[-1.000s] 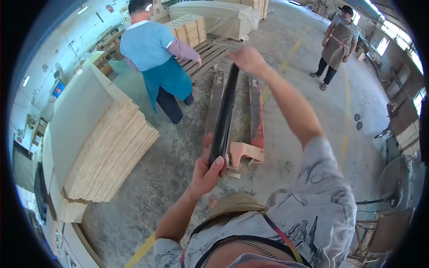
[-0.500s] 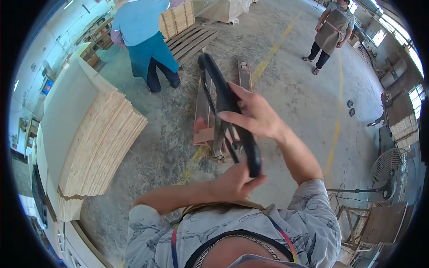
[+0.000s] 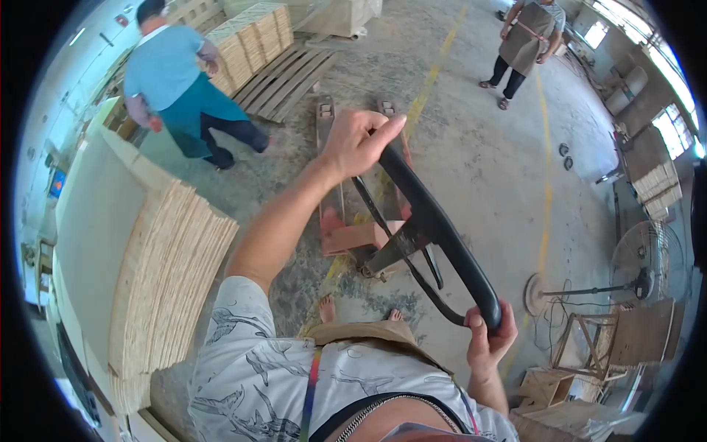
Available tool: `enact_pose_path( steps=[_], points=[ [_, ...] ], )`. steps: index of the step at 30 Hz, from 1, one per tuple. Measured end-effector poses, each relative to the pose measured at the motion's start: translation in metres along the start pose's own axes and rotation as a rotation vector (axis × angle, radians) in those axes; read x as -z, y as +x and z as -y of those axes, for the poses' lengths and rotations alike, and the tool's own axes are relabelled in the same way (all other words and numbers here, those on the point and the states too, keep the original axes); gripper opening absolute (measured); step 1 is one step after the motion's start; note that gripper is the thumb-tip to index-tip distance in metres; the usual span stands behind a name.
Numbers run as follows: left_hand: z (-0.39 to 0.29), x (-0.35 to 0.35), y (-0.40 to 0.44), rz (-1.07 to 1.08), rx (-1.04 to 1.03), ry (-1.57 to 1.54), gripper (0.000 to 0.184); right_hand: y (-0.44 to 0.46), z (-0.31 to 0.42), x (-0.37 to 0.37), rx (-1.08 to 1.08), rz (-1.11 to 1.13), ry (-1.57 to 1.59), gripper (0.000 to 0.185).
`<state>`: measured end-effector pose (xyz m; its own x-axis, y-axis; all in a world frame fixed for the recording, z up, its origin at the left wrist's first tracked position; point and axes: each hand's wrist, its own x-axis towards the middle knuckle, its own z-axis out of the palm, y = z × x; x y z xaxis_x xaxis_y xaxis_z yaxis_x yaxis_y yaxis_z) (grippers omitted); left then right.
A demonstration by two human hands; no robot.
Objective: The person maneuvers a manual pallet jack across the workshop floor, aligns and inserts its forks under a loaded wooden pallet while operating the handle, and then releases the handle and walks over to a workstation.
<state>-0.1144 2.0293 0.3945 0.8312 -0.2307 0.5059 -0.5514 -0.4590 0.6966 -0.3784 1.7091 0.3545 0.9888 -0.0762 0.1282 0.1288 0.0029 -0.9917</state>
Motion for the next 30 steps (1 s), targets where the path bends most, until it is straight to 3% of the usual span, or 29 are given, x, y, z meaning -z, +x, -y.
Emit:
enact_pose_path(
  steps=[3,8,15,19,22,28,30],
  points=[
    [0.008,-0.021,0.018,-0.115,-0.122,-0.054,0.036,-0.004,-0.028,-0.010,0.209,-0.424,-0.581,0.036],
    [0.008,-0.032,0.038,-0.187,-0.230,-0.124,0.038,0.009,-0.020,-0.024,0.407,-0.478,-0.814,0.032],
    [0.039,-0.087,0.111,-0.051,-0.283,-0.179,0.043,0.033,-0.008,-0.065,0.280,-0.635,-0.554,0.025],
    [0.024,-0.127,0.138,-0.036,-0.280,-0.219,0.042,0.050,-0.014,-0.047,0.280,-0.743,-0.558,0.022],
    [0.023,-0.165,0.155,-0.102,-0.357,-0.180,0.038,0.067,-0.022,-0.003,0.332,-0.742,-0.525,0.022],
    [-0.002,-0.233,0.188,-0.092,-0.325,-0.156,0.032,0.108,-0.030,0.101,0.383,-0.745,-0.447,0.020],
    [-0.012,-0.255,0.202,-0.128,-0.336,-0.165,0.030,0.131,-0.032,0.138,0.433,-0.658,-0.458,0.016]
  ],
)
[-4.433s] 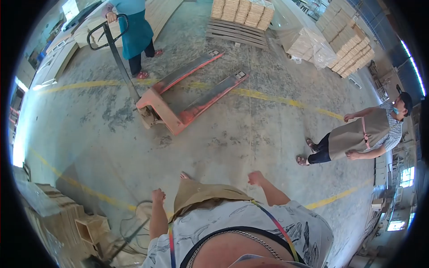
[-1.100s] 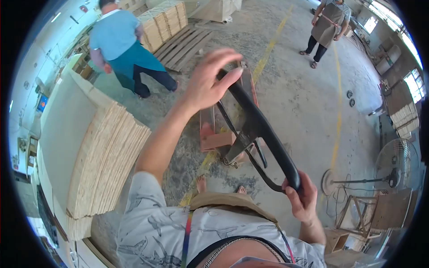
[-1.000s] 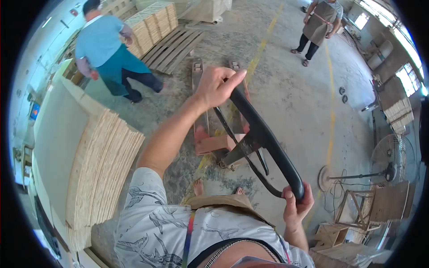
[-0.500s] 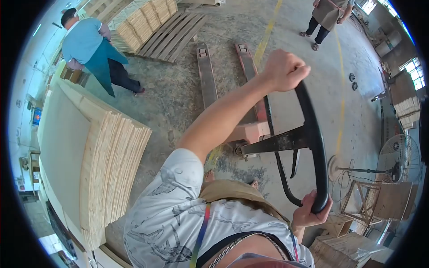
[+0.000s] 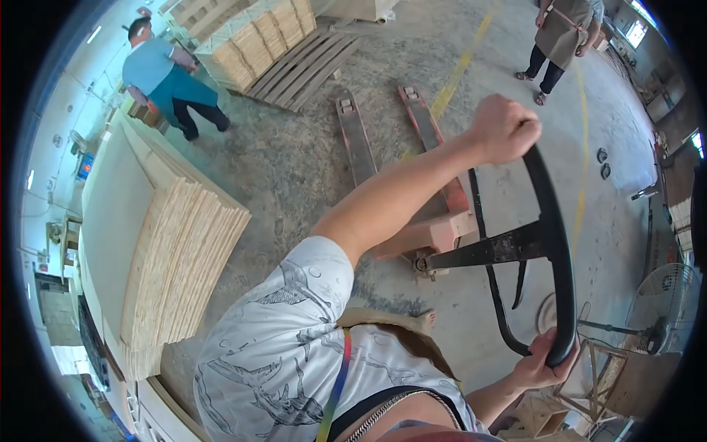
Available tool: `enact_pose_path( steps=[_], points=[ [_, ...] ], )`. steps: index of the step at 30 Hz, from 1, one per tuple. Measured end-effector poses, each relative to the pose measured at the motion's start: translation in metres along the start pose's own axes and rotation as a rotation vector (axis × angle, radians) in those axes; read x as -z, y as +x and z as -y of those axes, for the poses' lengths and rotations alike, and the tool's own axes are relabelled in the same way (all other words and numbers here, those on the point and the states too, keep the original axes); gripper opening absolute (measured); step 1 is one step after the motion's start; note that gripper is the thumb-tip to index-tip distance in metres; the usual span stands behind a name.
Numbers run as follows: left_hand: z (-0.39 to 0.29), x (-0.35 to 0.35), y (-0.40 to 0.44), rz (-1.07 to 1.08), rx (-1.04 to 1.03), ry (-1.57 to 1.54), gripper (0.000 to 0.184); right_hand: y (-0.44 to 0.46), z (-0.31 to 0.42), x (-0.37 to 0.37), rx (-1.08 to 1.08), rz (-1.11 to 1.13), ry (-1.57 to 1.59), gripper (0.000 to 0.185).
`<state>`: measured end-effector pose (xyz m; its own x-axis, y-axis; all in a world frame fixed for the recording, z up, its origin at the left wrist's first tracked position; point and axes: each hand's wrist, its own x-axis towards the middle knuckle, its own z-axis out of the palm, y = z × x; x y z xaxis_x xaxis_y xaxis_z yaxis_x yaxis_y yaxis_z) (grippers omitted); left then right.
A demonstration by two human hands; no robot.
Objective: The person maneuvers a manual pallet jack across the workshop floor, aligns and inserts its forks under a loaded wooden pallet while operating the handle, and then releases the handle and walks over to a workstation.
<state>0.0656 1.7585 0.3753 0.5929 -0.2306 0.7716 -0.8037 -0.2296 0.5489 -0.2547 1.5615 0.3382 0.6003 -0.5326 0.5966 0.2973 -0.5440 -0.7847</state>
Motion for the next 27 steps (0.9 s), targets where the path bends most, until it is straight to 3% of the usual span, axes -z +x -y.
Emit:
enact_pose_path(
  steps=[6,9,13,22,27],
  points=[
    [0.012,-0.082,0.034,-0.060,0.008,0.033,0.027,0.097,-0.094,0.035,0.232,0.124,0.025,0.017],
    [0.013,-0.111,0.057,-0.124,0.016,0.125,0.028,0.147,-0.135,0.048,0.036,0.125,0.032,0.018],
    [0.012,-0.155,0.074,-0.137,0.080,0.236,0.029,0.226,-0.204,0.062,-0.031,0.160,0.015,0.018],
    [0.057,-0.263,0.145,-0.341,0.063,0.332,0.028,0.378,-0.326,0.031,-0.067,-0.009,-0.047,0.015],
    [0.085,-0.308,0.188,-0.259,0.127,0.428,0.024,0.481,-0.409,0.007,0.018,0.046,-0.012,0.014]
  ],
)
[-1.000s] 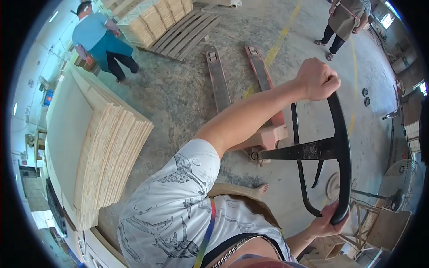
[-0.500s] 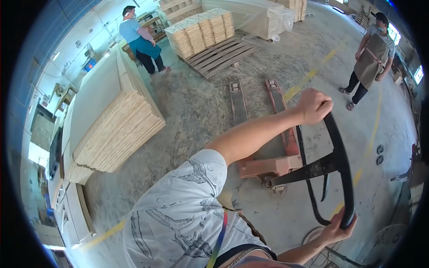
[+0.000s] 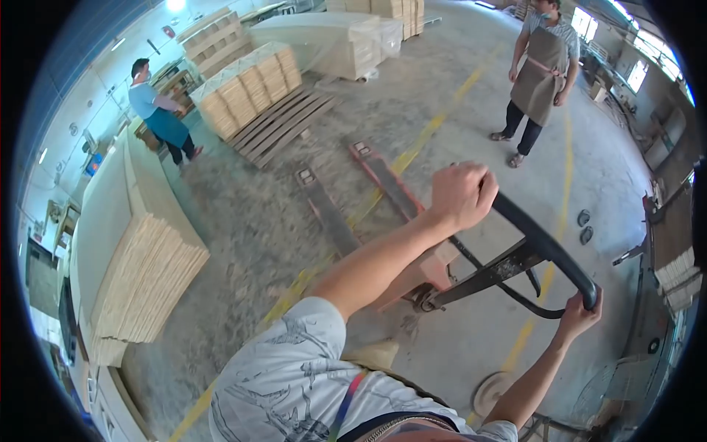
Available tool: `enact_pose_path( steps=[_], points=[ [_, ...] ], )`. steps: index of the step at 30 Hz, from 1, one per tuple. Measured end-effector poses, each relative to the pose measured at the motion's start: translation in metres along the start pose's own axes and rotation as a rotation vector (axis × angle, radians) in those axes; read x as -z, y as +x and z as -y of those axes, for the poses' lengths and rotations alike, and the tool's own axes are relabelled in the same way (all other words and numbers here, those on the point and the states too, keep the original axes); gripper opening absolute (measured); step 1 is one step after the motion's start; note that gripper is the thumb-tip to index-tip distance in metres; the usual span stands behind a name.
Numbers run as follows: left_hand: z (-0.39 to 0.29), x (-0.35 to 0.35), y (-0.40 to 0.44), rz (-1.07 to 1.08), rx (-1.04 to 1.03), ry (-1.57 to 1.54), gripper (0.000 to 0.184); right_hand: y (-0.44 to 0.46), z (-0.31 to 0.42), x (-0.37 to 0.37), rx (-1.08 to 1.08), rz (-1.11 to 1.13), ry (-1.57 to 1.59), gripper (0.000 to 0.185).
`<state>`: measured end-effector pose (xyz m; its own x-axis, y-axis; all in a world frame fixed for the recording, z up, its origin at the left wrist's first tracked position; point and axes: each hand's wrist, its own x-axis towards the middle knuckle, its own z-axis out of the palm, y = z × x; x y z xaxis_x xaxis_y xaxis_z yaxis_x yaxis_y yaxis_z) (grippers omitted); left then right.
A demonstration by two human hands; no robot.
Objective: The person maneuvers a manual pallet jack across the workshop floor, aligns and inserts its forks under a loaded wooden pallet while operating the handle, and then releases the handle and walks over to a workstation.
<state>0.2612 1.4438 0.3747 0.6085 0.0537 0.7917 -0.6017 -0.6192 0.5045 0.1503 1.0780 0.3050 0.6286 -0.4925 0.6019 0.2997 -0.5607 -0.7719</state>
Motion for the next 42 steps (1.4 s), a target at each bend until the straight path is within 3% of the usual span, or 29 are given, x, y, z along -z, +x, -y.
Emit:
enact_pose_path(
  steps=[4,6,8,11,15,18,23,26,31,35,42],
  points=[
    [0.009,-0.018,0.027,0.047,0.057,-0.046,0.031,0.068,-0.028,-0.040,-0.003,0.069,0.044,0.012],
    [0.024,-0.016,0.058,0.369,0.413,-0.266,0.038,0.092,-0.043,-0.052,-0.027,0.114,0.047,0.012],
    [0.032,-0.036,0.085,0.499,0.616,-0.373,0.042,0.131,-0.059,-0.079,-0.031,0.136,0.131,0.012],
    [0.038,-0.075,0.103,0.526,0.245,0.012,0.051,0.191,-0.087,-0.126,-0.006,0.211,0.210,0.012],
    [0.029,-0.115,0.102,0.230,0.272,0.136,0.053,0.274,-0.124,-0.196,0.041,0.344,0.319,0.013],
    [0.012,-0.138,0.113,0.126,0.349,0.265,0.054,0.325,-0.144,-0.260,-0.006,0.445,0.401,0.012],
    [0.010,-0.177,0.124,0.015,0.469,0.302,0.045,0.386,-0.180,-0.402,0.198,0.487,0.551,0.010],
    [0.018,-0.180,0.133,-0.074,0.474,0.375,0.041,0.390,-0.163,-0.447,0.034,0.631,0.636,0.009],
    [0.051,-0.181,0.154,-0.190,0.472,0.475,0.039,0.392,-0.155,-0.508,0.042,0.702,0.686,0.007],
    [0.072,-0.173,0.172,-0.267,0.527,0.364,0.035,0.398,-0.142,-0.548,0.133,0.672,0.693,0.005],
    [0.117,-0.160,0.187,-0.325,0.574,0.540,0.032,0.385,-0.109,-0.614,-0.048,0.854,0.779,0.006]
  ],
)
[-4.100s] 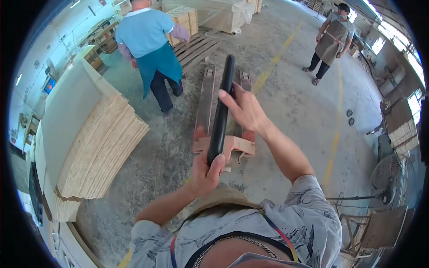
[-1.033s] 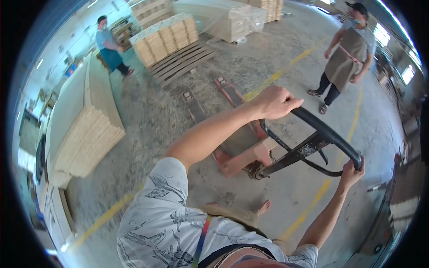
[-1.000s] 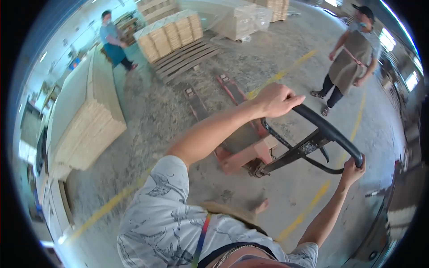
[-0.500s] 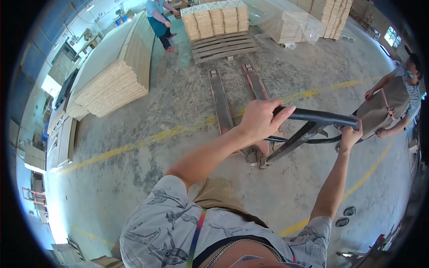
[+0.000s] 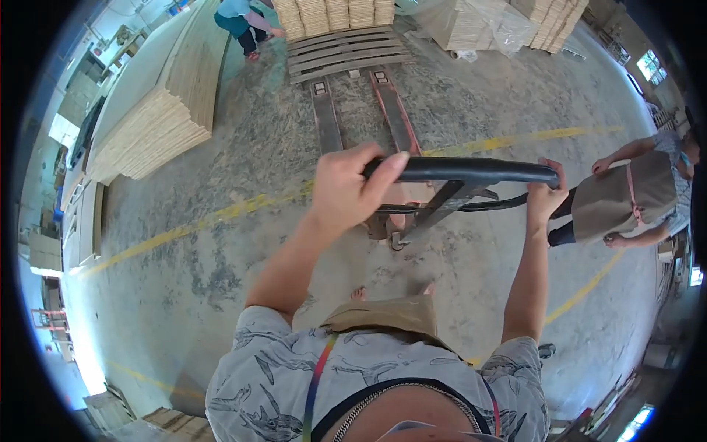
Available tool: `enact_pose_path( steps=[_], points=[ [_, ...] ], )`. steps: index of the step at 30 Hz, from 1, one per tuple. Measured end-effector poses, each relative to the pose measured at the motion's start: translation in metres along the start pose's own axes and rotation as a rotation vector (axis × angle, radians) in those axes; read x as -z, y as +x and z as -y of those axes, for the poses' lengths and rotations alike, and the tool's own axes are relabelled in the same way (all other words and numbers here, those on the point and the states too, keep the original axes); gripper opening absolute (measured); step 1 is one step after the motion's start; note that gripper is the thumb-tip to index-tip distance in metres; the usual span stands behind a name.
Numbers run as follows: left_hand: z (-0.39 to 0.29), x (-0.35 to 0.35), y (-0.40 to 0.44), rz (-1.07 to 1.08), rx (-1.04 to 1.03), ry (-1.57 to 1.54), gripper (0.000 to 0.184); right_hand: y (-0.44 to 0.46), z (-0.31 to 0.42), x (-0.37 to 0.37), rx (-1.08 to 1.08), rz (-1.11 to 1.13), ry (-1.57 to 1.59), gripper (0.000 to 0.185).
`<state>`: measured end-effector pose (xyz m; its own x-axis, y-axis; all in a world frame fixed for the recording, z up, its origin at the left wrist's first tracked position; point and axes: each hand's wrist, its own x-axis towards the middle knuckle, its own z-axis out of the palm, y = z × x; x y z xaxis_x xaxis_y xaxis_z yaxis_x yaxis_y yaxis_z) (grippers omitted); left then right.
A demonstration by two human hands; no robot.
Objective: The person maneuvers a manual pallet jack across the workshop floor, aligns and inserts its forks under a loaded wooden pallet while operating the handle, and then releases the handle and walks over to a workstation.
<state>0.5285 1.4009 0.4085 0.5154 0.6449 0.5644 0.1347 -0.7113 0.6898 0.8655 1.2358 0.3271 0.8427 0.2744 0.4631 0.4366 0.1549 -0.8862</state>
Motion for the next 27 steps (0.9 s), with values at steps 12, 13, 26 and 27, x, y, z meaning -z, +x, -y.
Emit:
enact_pose_path(
  steps=[12,13,26,27],
  points=[
    [0.065,-0.024,0.074,-0.184,0.328,-0.021,0.031,0.081,-0.050,-0.077,0.098,0.263,0.046,0.016],
    [0.069,-0.026,0.078,-0.176,0.353,-0.018,0.030,0.088,-0.054,-0.083,0.101,0.279,0.070,0.016],
    [0.098,-0.055,0.160,-0.287,0.192,0.129,0.035,0.195,-0.135,-0.205,0.204,0.181,0.055,0.010],
    [0.101,-0.055,0.166,-0.291,0.209,0.148,0.035,0.202,-0.139,-0.215,0.213,0.191,0.056,0.010]
  ],
)
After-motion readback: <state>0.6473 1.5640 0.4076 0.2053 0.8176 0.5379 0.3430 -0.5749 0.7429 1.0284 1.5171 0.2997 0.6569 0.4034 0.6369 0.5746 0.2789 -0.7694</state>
